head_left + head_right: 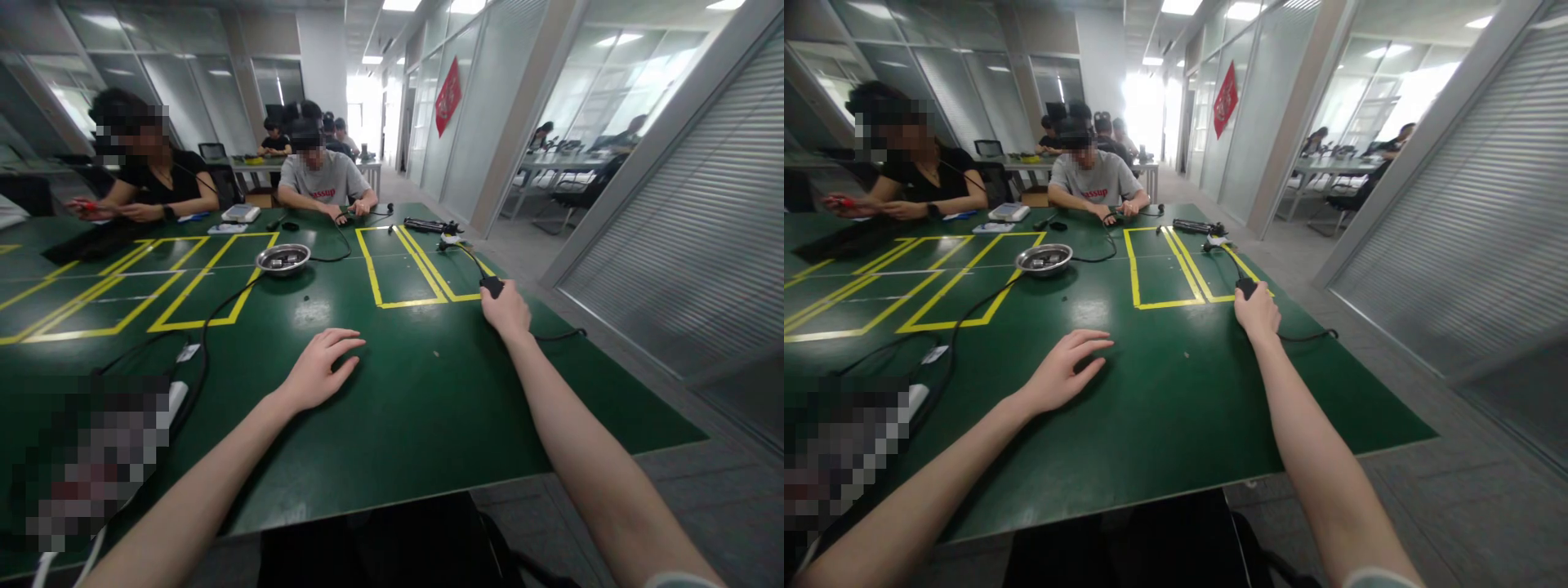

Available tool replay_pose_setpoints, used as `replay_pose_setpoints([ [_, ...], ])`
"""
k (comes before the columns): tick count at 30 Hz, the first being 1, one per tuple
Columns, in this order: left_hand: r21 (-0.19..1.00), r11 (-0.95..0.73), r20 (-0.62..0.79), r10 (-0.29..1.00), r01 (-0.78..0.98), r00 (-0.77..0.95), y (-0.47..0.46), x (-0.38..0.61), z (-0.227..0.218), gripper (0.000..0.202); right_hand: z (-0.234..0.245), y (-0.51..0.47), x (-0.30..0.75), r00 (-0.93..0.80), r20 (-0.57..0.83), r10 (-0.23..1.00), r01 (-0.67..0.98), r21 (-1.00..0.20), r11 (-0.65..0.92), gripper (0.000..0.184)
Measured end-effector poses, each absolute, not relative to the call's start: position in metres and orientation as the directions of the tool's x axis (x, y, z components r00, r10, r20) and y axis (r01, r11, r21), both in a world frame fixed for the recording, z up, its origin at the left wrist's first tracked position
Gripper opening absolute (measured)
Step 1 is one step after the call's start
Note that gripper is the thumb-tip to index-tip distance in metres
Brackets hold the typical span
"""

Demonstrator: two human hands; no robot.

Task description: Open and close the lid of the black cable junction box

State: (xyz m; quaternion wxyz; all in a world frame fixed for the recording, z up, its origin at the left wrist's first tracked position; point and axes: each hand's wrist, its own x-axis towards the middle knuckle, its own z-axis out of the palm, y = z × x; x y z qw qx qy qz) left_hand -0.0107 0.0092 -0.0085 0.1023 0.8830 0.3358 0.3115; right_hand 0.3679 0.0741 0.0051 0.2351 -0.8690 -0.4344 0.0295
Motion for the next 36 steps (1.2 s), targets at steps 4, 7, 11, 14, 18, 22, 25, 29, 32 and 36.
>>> replay_pose_setpoints([
  [4,0.409,-0.746,0.450,0.666,0.526,0.595,0.007,-0.010,-0.008,0.029,0.003,0.074,0.370,0.597,0.159,0.786,0.771,-0.384,-0.508,0.054],
  [7,0.419,-0.738,0.429,0.675,0.529,0.601,0.005,-0.009,-0.008,0.028,0.002,0.074,0.369,0.566,0.216,0.795,0.799,-0.379,-0.466,0.050],
  [11,0.429,-0.733,0.415,0.679,0.527,0.606,0.004,-0.008,-0.007,0.028,0.000,0.077,0.373,0.590,0.251,0.768,0.780,-0.425,-0.460,0.051],
  [14,0.430,-0.737,0.421,0.674,0.521,0.607,0.004,-0.008,-0.007,0.027,-0.003,0.080,0.379,0.633,0.216,0.743,0.729,-0.487,-0.480,0.049],
  [18,0.418,-0.744,0.436,0.668,0.521,0.603,0.005,-0.008,-0.008,0.024,-0.007,0.083,0.387,0.667,0.177,0.724,0.670,-0.567,-0.479,0.045],
  [22,0.415,-0.741,0.437,0.671,0.528,0.598,0.005,-0.008,-0.009,0.023,-0.009,0.083,0.387,0.665,0.226,0.712,0.673,-0.596,-0.439,0.056],
  [25,0.418,-0.738,0.429,0.675,0.531,0.600,0.005,-0.008,-0.010,0.023,-0.009,0.082,0.385,0.629,0.325,0.707,0.724,-0.575,-0.381,0.060],
  [29,0.418,-0.739,0.423,0.673,0.528,0.606,0.005,-0.008,-0.011,0.022,-0.005,0.082,0.383,0.551,0.330,0.767,0.779,-0.533,-0.330,0.041],
  [32,0.412,-0.743,0.427,0.668,0.527,0.609,0.005,-0.008,-0.011,0.021,-0.003,0.082,0.384,0.548,0.383,0.744,0.787,-0.538,-0.303,0.042],
  [36,0.408,-0.748,0.421,0.663,0.523,0.619,0.005,-0.008,-0.009,0.019,-0.005,0.080,0.388,0.585,0.422,0.692,0.781,-0.522,-0.342,0.044],
])
